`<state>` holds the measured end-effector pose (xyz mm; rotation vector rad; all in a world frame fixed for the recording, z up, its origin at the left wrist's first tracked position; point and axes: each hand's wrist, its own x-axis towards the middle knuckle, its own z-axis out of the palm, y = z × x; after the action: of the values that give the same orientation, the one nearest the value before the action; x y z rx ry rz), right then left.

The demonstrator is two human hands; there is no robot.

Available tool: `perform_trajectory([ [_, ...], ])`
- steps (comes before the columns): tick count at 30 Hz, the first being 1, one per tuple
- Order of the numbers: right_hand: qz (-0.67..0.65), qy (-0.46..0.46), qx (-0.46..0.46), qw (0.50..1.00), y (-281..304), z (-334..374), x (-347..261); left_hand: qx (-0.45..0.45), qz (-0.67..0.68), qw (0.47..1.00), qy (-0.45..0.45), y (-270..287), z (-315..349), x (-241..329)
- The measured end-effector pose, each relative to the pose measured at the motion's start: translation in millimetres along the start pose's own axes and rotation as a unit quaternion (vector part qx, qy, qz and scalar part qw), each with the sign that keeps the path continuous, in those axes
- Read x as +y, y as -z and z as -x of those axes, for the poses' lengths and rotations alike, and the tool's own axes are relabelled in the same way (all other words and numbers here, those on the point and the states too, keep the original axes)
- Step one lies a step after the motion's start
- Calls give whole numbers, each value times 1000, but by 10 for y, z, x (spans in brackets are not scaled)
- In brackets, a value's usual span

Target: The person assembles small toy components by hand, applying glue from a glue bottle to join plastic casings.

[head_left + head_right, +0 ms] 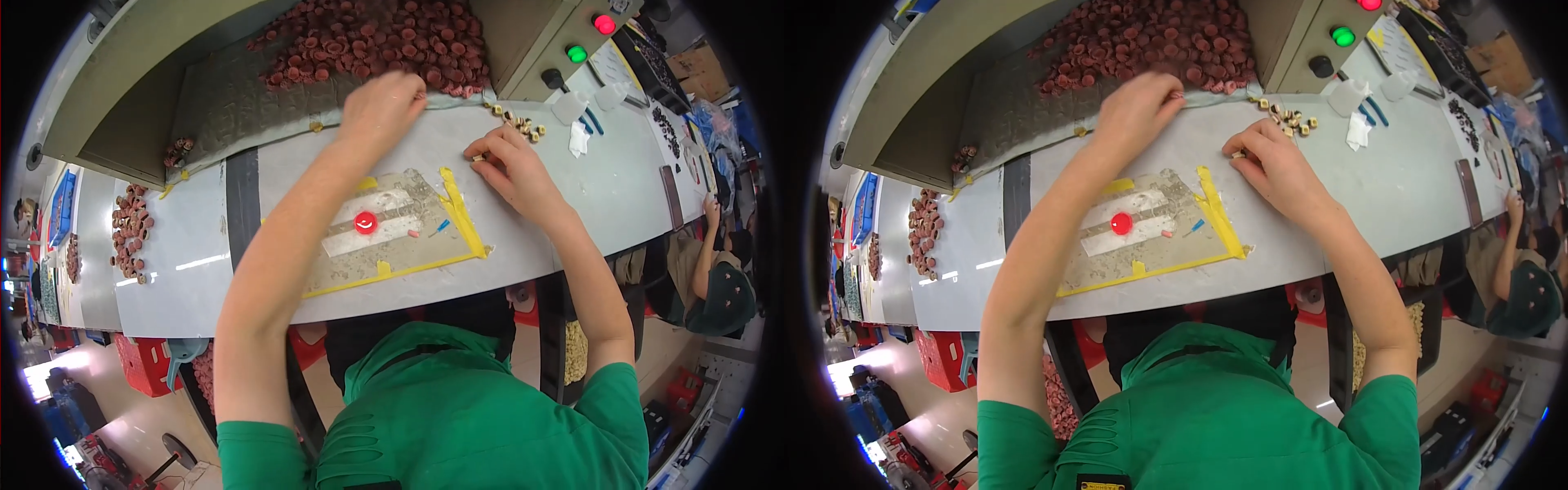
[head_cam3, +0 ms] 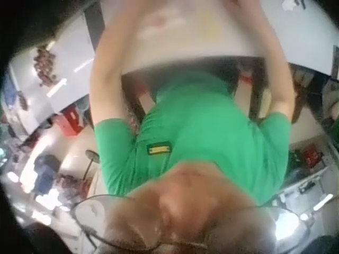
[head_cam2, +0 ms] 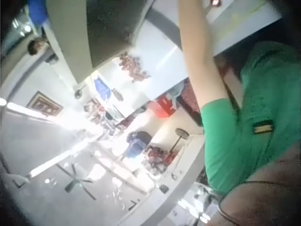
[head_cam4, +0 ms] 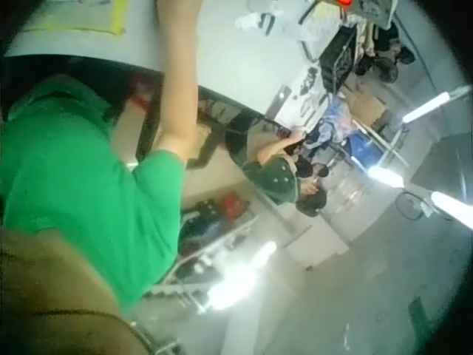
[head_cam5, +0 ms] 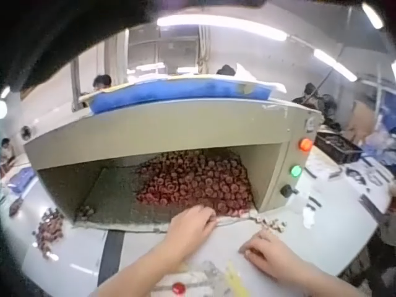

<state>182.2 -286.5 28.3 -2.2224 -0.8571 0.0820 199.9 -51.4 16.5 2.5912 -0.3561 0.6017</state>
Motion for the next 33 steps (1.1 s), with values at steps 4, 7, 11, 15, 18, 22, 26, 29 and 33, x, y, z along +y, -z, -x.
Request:
perform_trajectory([
  [4, 68, 67, 45, 994, -51, 204, 2, 22, 162, 985, 58, 441, 357, -19],
  [7, 110, 115, 64, 985, -54, 275, 34, -4, 347, 910, 226, 843, 794, 8],
  [11, -17, -19, 100, 995, -94, 392, -93, 19, 462, 815, 349, 1051, 1314, 170],
  [15, 26, 1, 82, 996, -97, 405, -149, 80, 582, 707, 394, 1091, 1679, 362],
  [18, 76, 32, 47, 995, -40, 366, -205, 113, 608, 679, 396, 1013, 1799, 518],
  [22, 123, 7, 11, 992, -14, 341, -328, 118, 665, 638, 369, 878, 1846, 743],
  [26, 178, -17, -30, 983, -61, 265, -409, 89, 701, 620, 342, 790, 1938, 762],
  [29, 154, 20, -36, 987, -154, 216, -520, 104, 701, 614, 348, 775, 1942, 787],
  [33, 53, 112, -71, 990, -468, 122, -843, 111, 702, 604, 360, 775, 1977, 752],
])
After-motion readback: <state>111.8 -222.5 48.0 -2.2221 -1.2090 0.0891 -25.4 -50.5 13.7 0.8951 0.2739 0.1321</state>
